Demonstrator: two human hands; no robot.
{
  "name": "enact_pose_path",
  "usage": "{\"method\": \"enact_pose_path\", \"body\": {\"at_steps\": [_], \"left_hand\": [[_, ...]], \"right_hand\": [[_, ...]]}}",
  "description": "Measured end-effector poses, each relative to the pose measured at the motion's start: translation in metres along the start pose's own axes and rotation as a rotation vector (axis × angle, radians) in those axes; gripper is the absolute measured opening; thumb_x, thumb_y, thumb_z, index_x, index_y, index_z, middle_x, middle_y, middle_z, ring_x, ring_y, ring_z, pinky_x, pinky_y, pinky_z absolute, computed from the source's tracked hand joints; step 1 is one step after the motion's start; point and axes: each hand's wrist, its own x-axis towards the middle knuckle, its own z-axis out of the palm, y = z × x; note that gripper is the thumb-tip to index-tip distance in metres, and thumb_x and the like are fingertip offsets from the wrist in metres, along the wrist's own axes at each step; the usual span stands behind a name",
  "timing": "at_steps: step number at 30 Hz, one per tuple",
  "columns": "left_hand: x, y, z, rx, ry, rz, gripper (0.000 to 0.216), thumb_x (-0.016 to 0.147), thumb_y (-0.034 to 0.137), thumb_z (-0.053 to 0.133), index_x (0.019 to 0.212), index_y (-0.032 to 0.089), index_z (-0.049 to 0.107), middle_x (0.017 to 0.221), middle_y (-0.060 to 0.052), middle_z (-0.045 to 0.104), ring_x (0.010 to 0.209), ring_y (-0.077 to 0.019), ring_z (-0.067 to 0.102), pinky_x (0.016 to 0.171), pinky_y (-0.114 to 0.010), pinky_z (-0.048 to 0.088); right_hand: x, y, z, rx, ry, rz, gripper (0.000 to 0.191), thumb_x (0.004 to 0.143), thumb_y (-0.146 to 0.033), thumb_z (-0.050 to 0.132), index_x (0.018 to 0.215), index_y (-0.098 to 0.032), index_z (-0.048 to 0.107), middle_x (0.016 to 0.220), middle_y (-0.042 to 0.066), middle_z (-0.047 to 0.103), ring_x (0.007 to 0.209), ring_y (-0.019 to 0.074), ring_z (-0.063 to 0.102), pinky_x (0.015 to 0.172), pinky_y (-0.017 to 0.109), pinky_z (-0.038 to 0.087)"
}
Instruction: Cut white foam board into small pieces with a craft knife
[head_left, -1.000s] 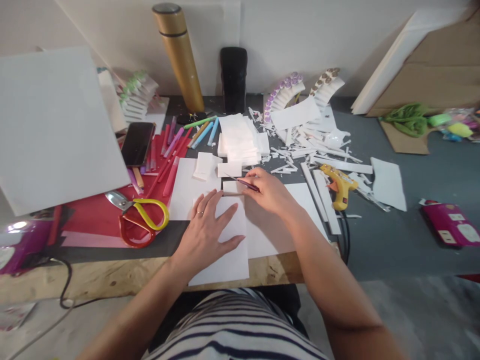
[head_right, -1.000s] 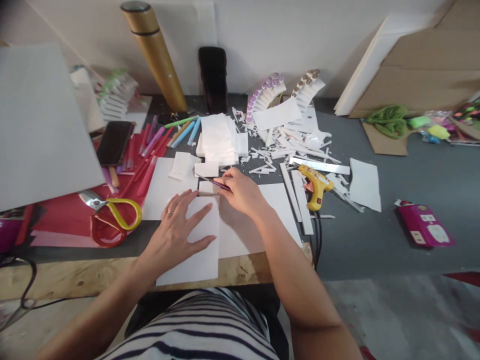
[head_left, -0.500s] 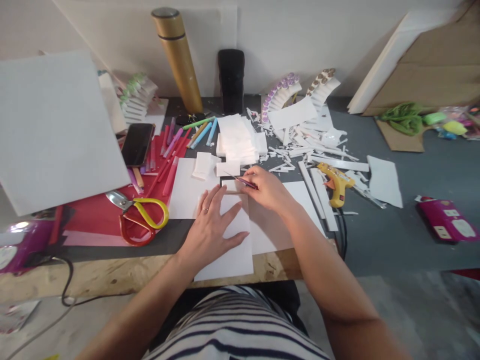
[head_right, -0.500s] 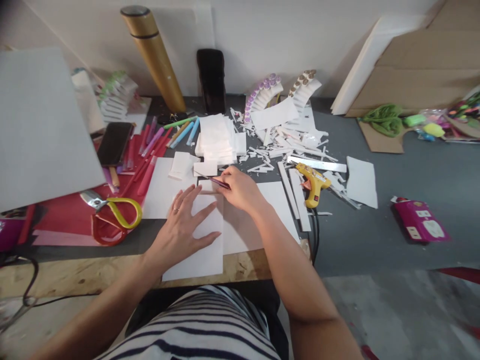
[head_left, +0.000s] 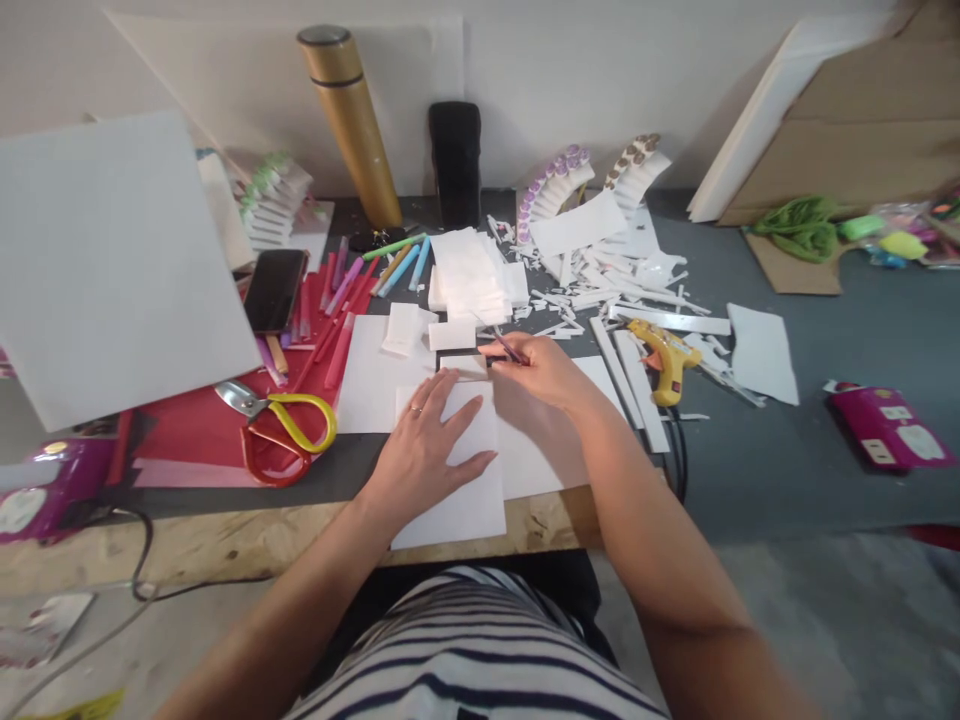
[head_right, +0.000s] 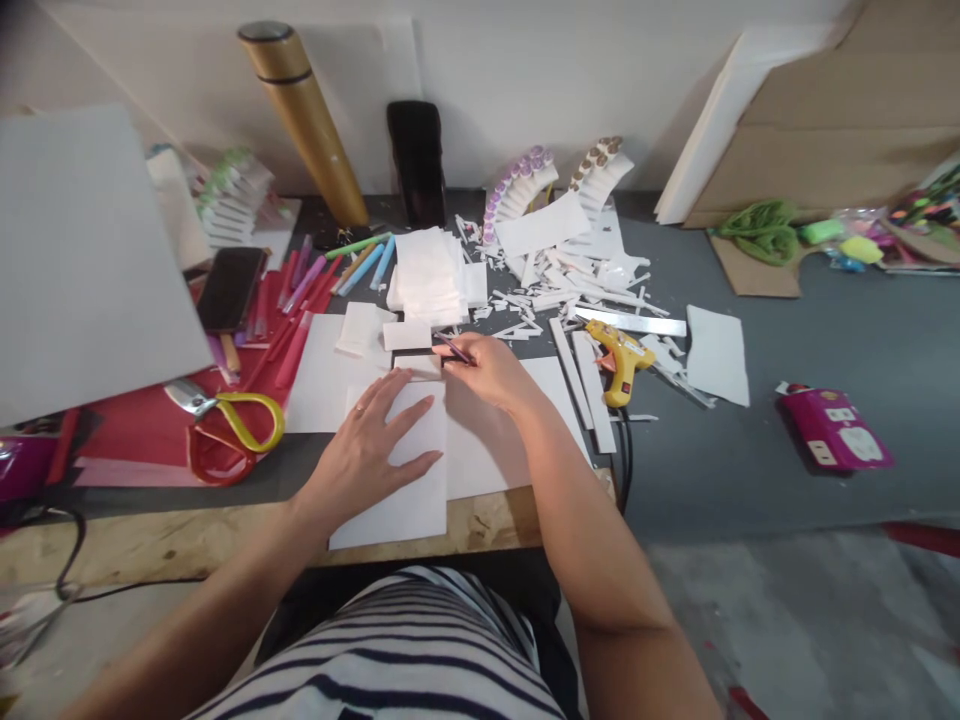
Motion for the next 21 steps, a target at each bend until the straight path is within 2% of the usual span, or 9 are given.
{"method": "enact_pose_path", "body": {"at_steps": [10, 15, 21], "left_hand": [[-0.0007, 0.0004, 0.0000, 0.006, -0.005, -0.011, 0.050, 0.094, 0.045, 0.063, 0.135, 0.017, 0.053, 0.152, -0.023, 0.041, 0.146, -0.0382, 0.040, 0.115, -0.060, 0.042], [-0.0001, 0.0004, -0.0017, -0.007, -0.030, -0.020, 0.051, 0.094, 0.047, 0.063, 0.136, 0.019, 0.054, 0.153, -0.021, 0.042, 0.147, -0.0384, 0.038, 0.115, -0.061, 0.041], [0.0015, 0.0007, -0.0048, 0.024, -0.073, -0.024, 0.056, 0.093, 0.053, 0.062, 0.135, 0.016, 0.056, 0.152, -0.023, 0.043, 0.147, -0.0390, 0.037, 0.117, -0.060, 0.039]], "right_hand": [[-0.0029, 0.0027, -0.0074, 0.026, -0.095, 0.006, 0.040, 0.082, -0.019, 0.068, 0.120, -0.027, 0.075, 0.140, 0.005, 0.062, 0.126, 0.0250, 0.060, 0.107, 0.038, 0.045], [-0.0036, 0.0032, -0.0073, -0.067, -0.106, 0.007, 0.044, 0.077, -0.013, 0.068, 0.117, -0.029, 0.075, 0.143, 0.004, 0.058, 0.120, 0.0255, 0.063, 0.101, 0.039, 0.048], [-0.0045, 0.0005, -0.0065, -0.114, -0.104, -0.003, 0.043, 0.079, -0.015, 0.067, 0.118, -0.030, 0.075, 0.142, 0.004, 0.059, 0.118, 0.0256, 0.063, 0.100, 0.039, 0.049]]}}
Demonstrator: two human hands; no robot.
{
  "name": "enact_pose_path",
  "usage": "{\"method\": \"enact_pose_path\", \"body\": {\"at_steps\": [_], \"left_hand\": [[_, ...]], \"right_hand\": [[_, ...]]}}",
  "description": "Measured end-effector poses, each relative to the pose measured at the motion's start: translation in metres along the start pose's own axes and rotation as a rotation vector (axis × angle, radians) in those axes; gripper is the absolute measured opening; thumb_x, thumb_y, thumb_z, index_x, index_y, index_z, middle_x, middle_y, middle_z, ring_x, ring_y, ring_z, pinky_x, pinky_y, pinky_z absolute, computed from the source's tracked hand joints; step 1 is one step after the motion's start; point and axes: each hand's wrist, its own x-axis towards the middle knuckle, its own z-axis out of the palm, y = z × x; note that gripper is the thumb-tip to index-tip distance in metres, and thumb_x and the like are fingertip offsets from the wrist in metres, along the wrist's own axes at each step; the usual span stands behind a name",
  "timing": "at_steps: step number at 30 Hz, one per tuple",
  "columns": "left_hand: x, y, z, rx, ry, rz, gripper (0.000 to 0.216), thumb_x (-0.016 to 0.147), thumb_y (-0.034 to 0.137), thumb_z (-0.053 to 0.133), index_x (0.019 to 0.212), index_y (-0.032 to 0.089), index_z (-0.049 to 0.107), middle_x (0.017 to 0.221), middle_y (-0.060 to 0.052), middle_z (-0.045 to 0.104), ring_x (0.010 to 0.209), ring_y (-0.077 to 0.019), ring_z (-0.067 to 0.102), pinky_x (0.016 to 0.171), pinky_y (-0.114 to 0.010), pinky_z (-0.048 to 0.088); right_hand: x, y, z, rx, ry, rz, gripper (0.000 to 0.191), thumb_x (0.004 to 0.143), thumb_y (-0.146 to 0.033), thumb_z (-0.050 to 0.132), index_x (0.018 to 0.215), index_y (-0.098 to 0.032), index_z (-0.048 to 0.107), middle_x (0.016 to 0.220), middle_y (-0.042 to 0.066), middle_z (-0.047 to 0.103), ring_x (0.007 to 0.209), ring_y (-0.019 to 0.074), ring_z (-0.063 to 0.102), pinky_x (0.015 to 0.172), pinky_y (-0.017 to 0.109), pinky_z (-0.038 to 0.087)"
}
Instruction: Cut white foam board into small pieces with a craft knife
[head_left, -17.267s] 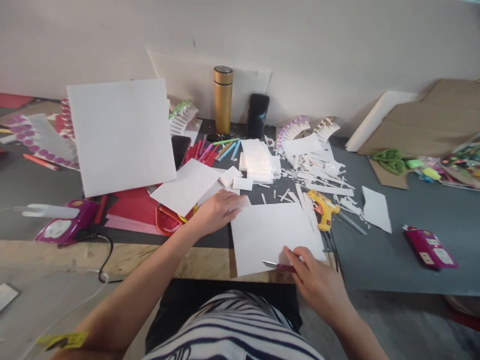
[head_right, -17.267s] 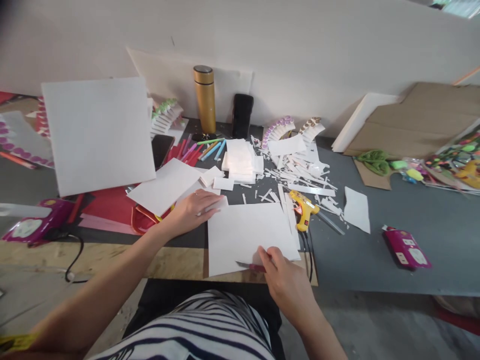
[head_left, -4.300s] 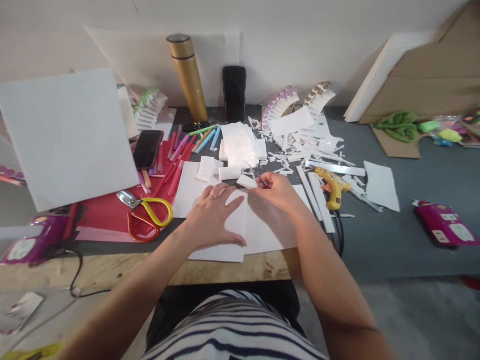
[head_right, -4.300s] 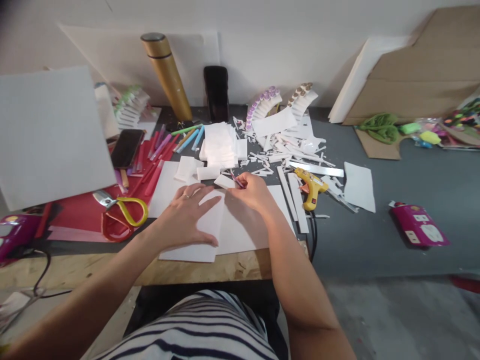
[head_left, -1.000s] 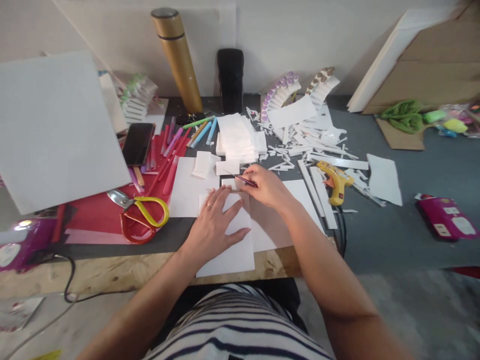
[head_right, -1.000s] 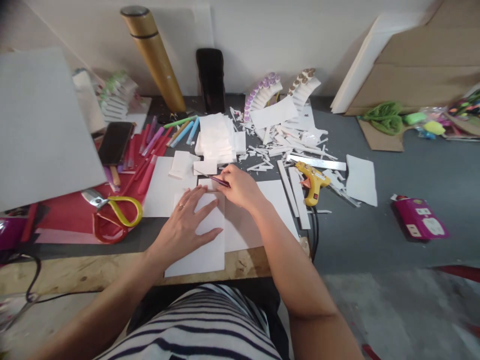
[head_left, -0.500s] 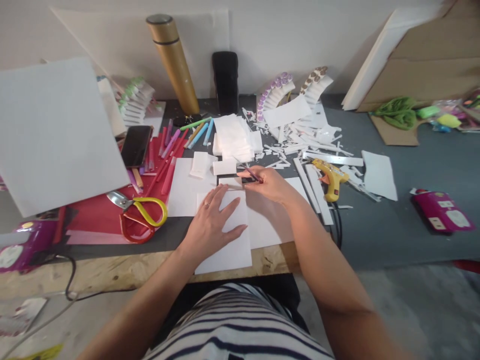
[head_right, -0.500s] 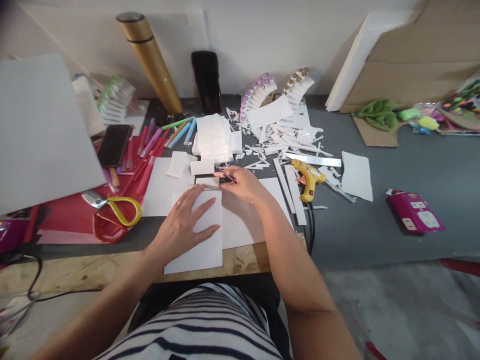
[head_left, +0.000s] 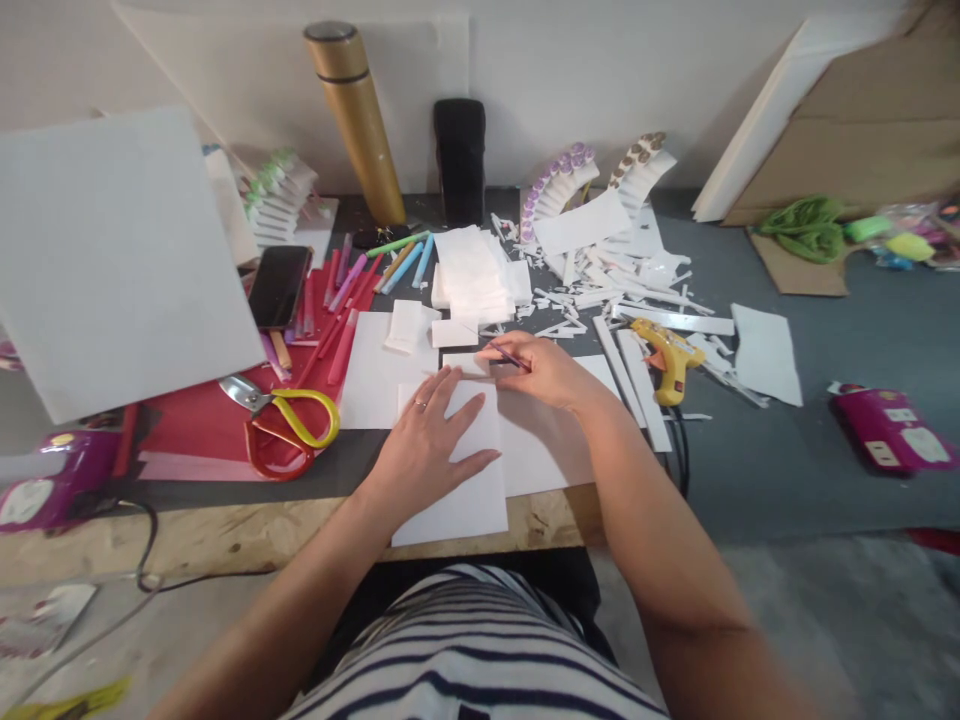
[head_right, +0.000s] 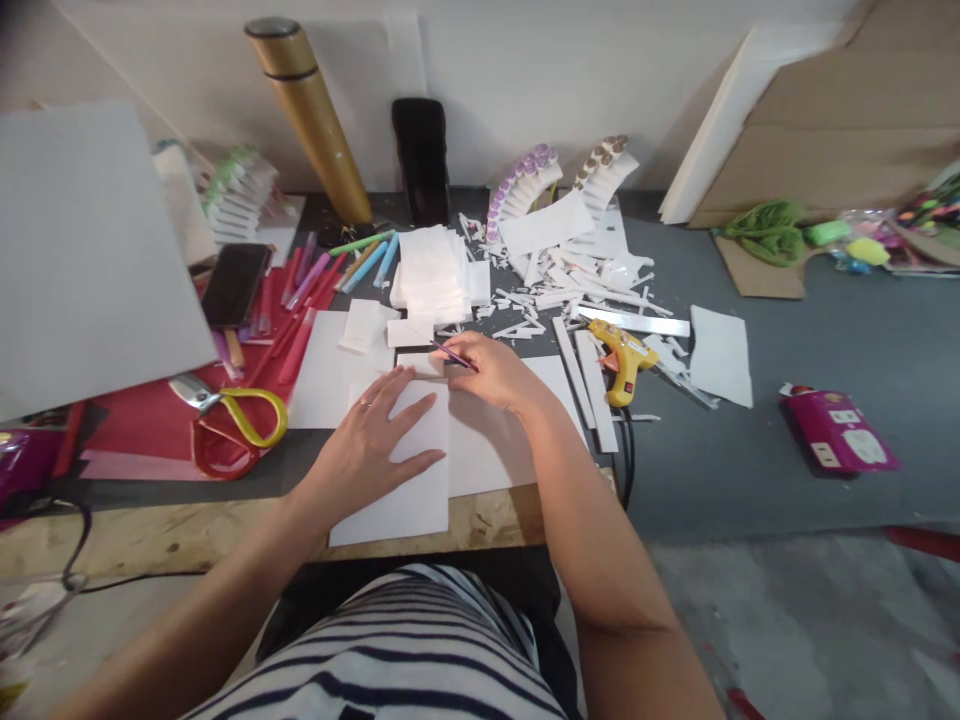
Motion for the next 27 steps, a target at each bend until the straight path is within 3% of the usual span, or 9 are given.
{"method": "enact_pose_path", "body": {"at_steps": [27], "left_hand": [[-0.003, -0.011, 0.004, 0.037, 0.011, 0.053, 0.055, 0.094, 0.054, 0.060, 0.134, 0.016, 0.056, 0.151, -0.025, 0.045, 0.145, -0.0400, 0.041, 0.107, -0.058, 0.051]], "right_hand": [[-0.001, 0.002, 0.004, -0.023, 0.017, -0.053, 0.044, 0.081, -0.011, 0.063, 0.120, -0.029, 0.074, 0.139, 0.004, 0.060, 0.122, 0.0243, 0.061, 0.103, 0.036, 0.047]]}}
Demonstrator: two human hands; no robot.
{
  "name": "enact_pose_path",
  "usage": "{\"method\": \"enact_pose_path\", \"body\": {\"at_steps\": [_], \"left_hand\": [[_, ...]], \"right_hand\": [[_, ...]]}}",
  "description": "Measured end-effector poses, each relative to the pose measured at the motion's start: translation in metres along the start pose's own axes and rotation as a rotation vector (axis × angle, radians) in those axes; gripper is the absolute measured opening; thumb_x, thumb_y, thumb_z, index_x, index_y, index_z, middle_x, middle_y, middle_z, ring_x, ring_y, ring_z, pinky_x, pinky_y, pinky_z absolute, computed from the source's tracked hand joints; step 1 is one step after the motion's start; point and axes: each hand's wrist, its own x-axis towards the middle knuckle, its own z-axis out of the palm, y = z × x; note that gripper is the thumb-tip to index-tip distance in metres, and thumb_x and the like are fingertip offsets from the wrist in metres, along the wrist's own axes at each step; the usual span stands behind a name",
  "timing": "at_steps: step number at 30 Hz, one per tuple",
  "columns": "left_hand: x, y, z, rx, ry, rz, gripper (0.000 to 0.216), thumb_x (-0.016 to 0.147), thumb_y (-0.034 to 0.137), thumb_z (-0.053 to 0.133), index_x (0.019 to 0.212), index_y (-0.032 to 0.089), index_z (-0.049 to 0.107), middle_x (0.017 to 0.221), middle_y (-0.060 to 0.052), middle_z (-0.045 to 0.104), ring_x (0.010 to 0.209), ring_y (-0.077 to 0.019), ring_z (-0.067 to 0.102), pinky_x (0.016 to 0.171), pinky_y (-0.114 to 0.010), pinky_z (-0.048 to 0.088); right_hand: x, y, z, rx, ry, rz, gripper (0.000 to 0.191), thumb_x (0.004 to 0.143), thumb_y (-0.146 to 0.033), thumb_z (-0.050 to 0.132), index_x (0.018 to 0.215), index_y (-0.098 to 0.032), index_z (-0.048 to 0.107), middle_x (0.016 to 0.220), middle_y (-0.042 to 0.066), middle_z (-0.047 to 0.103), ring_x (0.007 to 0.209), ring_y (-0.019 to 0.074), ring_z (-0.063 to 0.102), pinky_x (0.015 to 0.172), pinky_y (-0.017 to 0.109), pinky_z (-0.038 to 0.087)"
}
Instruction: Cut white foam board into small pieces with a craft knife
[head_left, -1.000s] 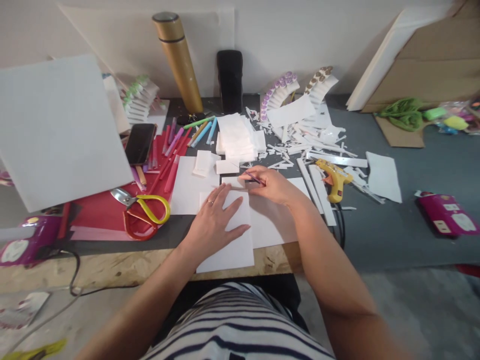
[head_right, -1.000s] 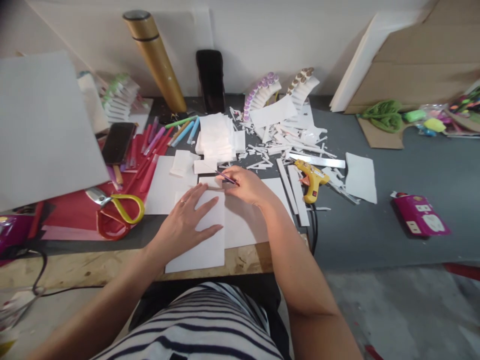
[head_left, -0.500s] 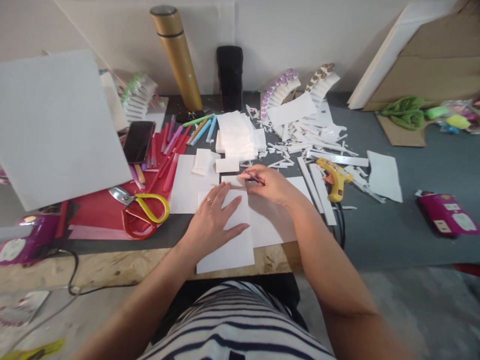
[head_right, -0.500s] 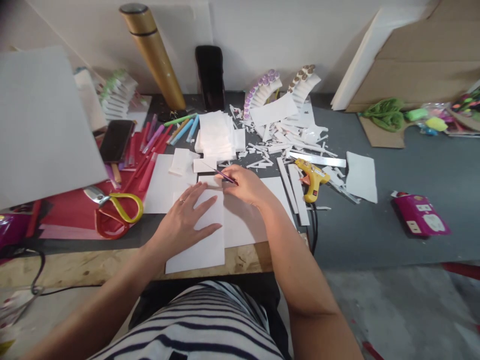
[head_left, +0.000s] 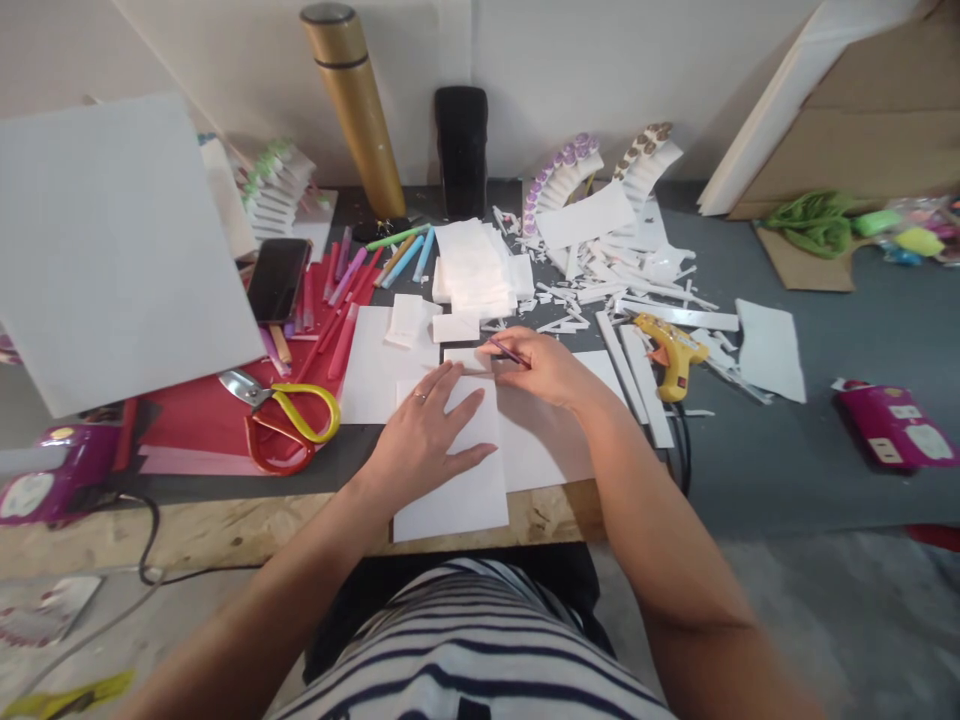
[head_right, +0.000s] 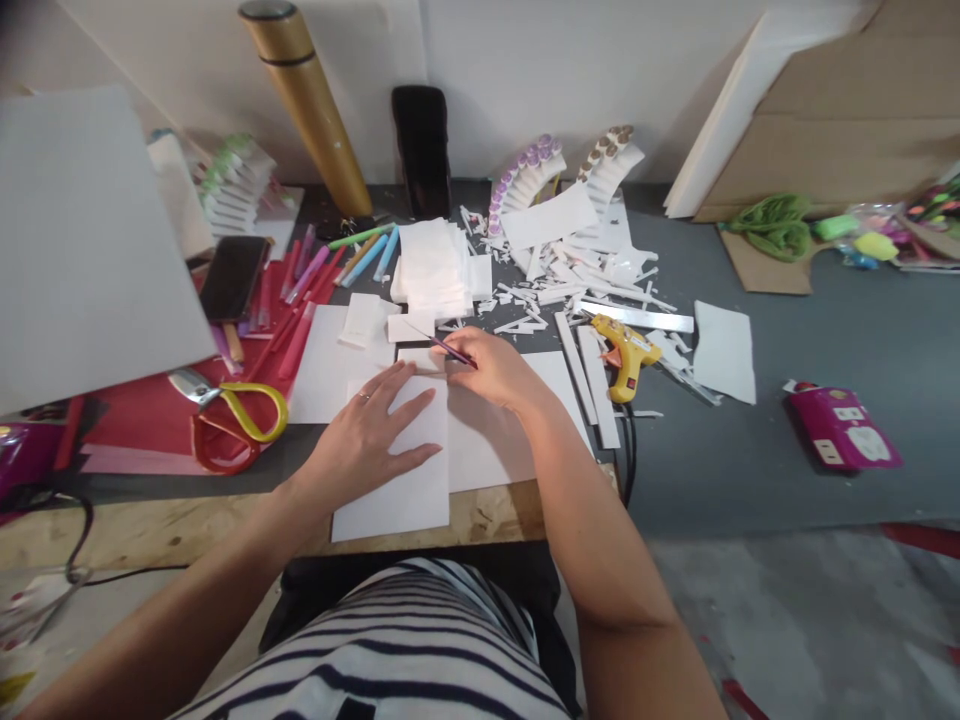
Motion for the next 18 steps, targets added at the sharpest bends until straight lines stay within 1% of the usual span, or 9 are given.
{"method": "enact_pose_path", "body": {"at_steps": [9, 14, 18], "left_hand": [[0.0001, 0.0015, 0.0003, -0.033, 0.007, -0.011, 0.052, 0.095, 0.050, 0.060, 0.135, 0.019, 0.054, 0.154, -0.022, 0.042, 0.147, -0.0389, 0.038, 0.110, -0.059, 0.048], [0.0000, 0.0021, 0.0012, -0.026, 0.022, -0.010, 0.051, 0.095, 0.050, 0.060, 0.134, 0.017, 0.055, 0.152, -0.023, 0.044, 0.147, -0.0388, 0.038, 0.111, -0.057, 0.048], [-0.0003, 0.0021, 0.0007, -0.023, 0.021, -0.003, 0.052, 0.095, 0.050, 0.060, 0.134, 0.017, 0.055, 0.153, -0.023, 0.043, 0.147, -0.0390, 0.038, 0.111, -0.058, 0.047]], "right_hand": [[0.0000, -0.0006, -0.0009, -0.026, 0.002, -0.008, 0.044, 0.081, -0.013, 0.064, 0.120, -0.029, 0.074, 0.138, 0.004, 0.061, 0.121, 0.0247, 0.062, 0.101, 0.036, 0.048], [-0.0001, -0.0022, -0.0006, -0.014, 0.002, 0.020, 0.044, 0.081, -0.013, 0.064, 0.120, -0.029, 0.074, 0.139, 0.004, 0.060, 0.123, 0.0251, 0.061, 0.102, 0.037, 0.048], [-0.0002, -0.0028, 0.0000, -0.014, 0.010, 0.021, 0.043, 0.080, -0.013, 0.064, 0.119, -0.029, 0.074, 0.139, 0.004, 0.061, 0.123, 0.0255, 0.061, 0.103, 0.038, 0.047]]}}
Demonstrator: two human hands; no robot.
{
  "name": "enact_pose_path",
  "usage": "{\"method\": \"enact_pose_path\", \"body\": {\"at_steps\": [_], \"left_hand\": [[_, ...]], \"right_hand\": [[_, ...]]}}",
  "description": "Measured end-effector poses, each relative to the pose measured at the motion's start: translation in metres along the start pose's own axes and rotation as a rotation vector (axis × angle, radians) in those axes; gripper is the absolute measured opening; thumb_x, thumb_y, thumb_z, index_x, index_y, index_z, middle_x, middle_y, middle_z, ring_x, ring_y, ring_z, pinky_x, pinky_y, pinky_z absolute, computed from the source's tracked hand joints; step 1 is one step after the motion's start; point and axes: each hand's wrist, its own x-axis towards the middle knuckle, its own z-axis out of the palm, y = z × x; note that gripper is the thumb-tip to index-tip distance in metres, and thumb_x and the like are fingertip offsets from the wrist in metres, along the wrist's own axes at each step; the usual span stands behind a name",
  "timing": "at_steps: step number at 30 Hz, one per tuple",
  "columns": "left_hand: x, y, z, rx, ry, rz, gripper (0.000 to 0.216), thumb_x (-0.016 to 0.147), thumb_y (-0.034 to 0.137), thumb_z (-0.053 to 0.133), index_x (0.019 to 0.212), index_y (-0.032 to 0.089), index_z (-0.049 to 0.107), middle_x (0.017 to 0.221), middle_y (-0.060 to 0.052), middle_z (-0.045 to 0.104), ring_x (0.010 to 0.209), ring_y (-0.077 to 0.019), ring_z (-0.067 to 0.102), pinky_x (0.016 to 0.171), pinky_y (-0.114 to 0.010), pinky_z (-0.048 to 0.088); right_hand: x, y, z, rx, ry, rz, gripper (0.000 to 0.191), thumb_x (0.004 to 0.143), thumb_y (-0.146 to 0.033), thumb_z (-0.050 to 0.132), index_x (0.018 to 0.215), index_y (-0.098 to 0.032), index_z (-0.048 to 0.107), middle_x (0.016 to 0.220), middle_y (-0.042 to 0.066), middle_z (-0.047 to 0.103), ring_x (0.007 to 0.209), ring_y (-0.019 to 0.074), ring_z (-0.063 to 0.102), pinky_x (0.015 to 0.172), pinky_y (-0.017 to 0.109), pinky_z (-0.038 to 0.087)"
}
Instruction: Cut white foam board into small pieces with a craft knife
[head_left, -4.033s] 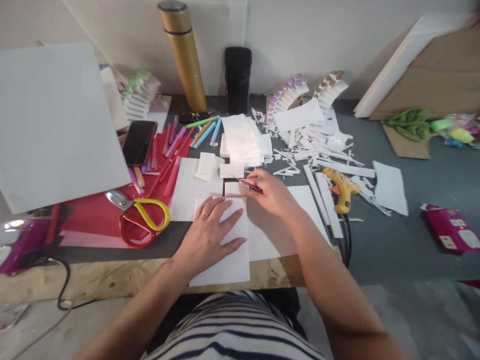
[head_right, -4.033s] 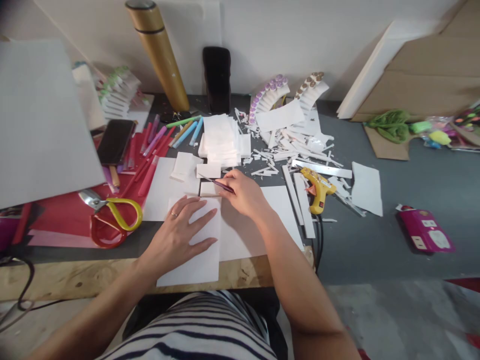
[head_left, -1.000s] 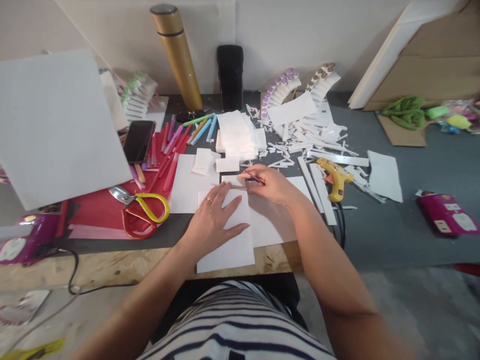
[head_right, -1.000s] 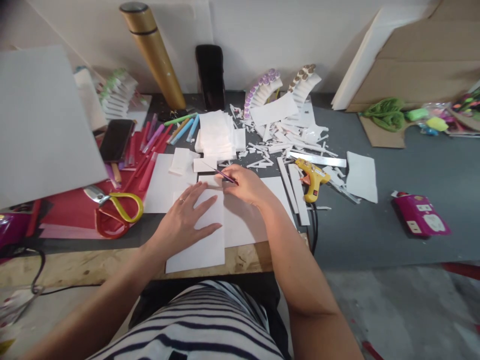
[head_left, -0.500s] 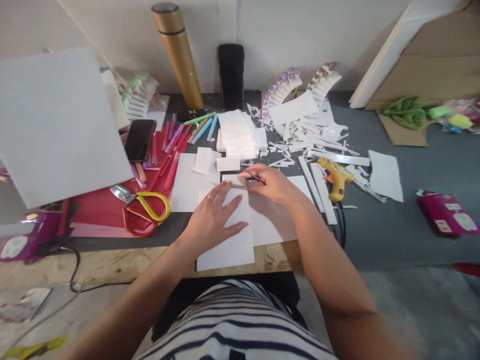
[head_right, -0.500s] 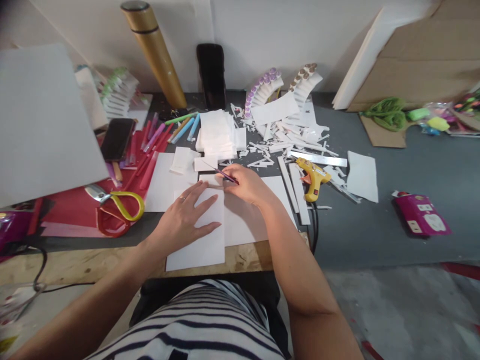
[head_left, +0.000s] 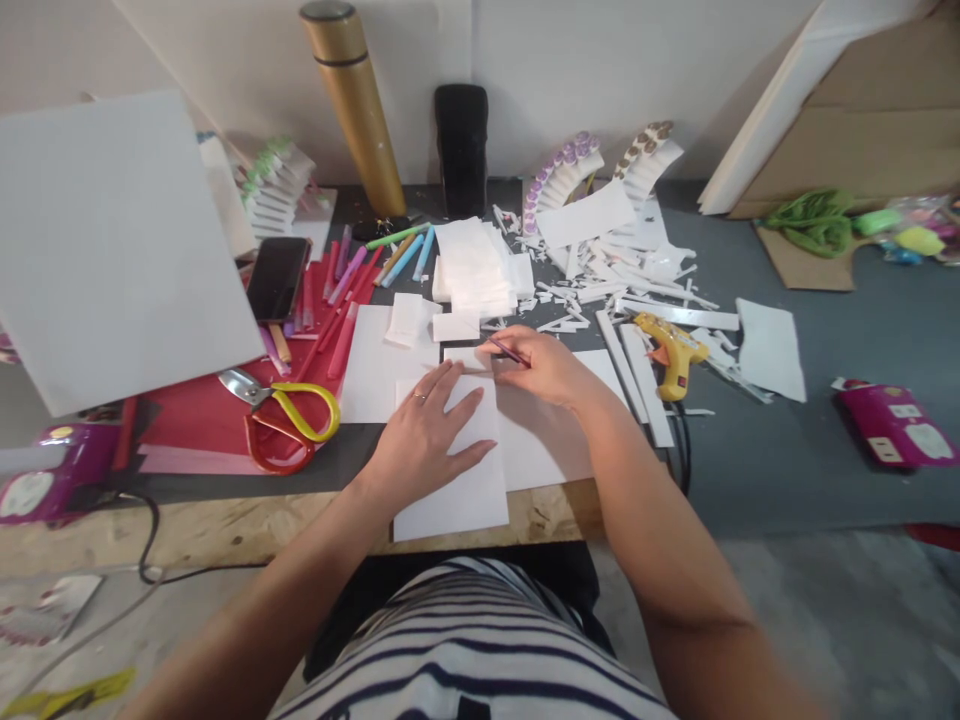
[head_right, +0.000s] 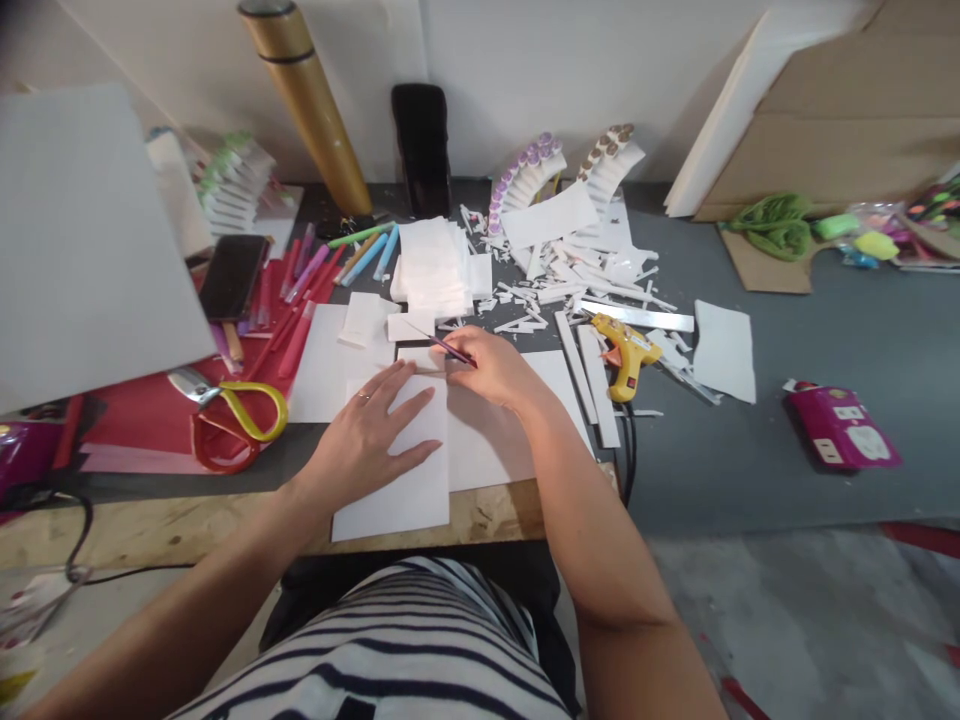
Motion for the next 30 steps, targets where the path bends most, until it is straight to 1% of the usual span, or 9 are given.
{"method": "enact_pose_path", "body": {"at_steps": [5, 11, 19, 22, 26, 28, 30], "left_hand": [[0.001, 0.000, 0.000, 0.030, 0.008, 0.014, 0.052, 0.096, 0.050, 0.059, 0.133, 0.014, 0.056, 0.150, -0.025, 0.046, 0.146, -0.0386, 0.040, 0.111, -0.056, 0.048], [0.001, -0.001, 0.001, 0.037, 0.021, 0.036, 0.050, 0.097, 0.047, 0.059, 0.134, 0.013, 0.055, 0.148, -0.025, 0.048, 0.146, -0.0378, 0.039, 0.113, -0.056, 0.046], [0.002, -0.001, 0.003, 0.053, 0.030, 0.020, 0.046, 0.098, 0.045, 0.057, 0.131, 0.012, 0.060, 0.146, -0.024, 0.050, 0.144, -0.0383, 0.043, 0.112, -0.054, 0.048], [0.003, 0.001, 0.000, 0.074, 0.009, 0.009, 0.047, 0.098, 0.046, 0.056, 0.131, 0.012, 0.060, 0.147, -0.024, 0.050, 0.143, -0.0381, 0.045, 0.110, -0.054, 0.049], [0.004, 0.004, -0.008, 0.081, -0.060, 0.001, 0.045, 0.100, 0.041, 0.052, 0.134, 0.012, 0.058, 0.149, -0.024, 0.048, 0.144, -0.0370, 0.043, 0.111, -0.053, 0.048], [0.004, 0.005, -0.010, 0.086, -0.084, -0.005, 0.047, 0.100, 0.042, 0.052, 0.136, 0.012, 0.057, 0.150, -0.025, 0.047, 0.145, -0.0378, 0.042, 0.112, -0.054, 0.047], [0.004, 0.006, -0.009, 0.089, -0.080, -0.011, 0.049, 0.099, 0.044, 0.053, 0.135, 0.011, 0.057, 0.150, -0.026, 0.047, 0.145, -0.0386, 0.042, 0.112, -0.054, 0.047]], "right_hand": [[0.000, 0.001, 0.001, 0.020, 0.004, 0.006, 0.043, 0.080, -0.013, 0.064, 0.119, -0.030, 0.075, 0.139, 0.004, 0.061, 0.121, 0.0257, 0.062, 0.101, 0.037, 0.048], [-0.001, 0.001, 0.001, -0.015, 0.012, -0.013, 0.042, 0.081, -0.015, 0.065, 0.118, -0.029, 0.075, 0.138, 0.004, 0.062, 0.120, 0.0261, 0.062, 0.101, 0.038, 0.048], [0.000, 0.002, 0.001, 0.012, 0.016, -0.025, 0.043, 0.079, -0.012, 0.066, 0.118, -0.026, 0.075, 0.137, 0.005, 0.063, 0.122, 0.0262, 0.062, 0.104, 0.038, 0.046], [0.000, 0.004, 0.002, 0.020, 0.016, -0.029, 0.043, 0.079, -0.011, 0.066, 0.117, -0.027, 0.075, 0.137, 0.005, 0.063, 0.123, 0.0254, 0.062, 0.105, 0.037, 0.045], [0.000, 0.002, 0.002, 0.028, 0.024, -0.028, 0.043, 0.079, -0.010, 0.066, 0.117, -0.027, 0.075, 0.136, 0.005, 0.063, 0.123, 0.0253, 0.062, 0.106, 0.038, 0.045], [-0.001, -0.001, 0.001, 0.021, 0.024, -0.016, 0.043, 0.078, -0.009, 0.066, 0.116, -0.026, 0.075, 0.137, 0.005, 0.063, 0.124, 0.0255, 0.062, 0.106, 0.038, 0.045], [-0.002, -0.003, 0.001, 0.015, 0.026, 0.001, 0.043, 0.078, -0.008, 0.066, 0.117, -0.025, 0.075, 0.137, 0.006, 0.063, 0.125, 0.0254, 0.061, 0.106, 0.037, 0.045]]}}
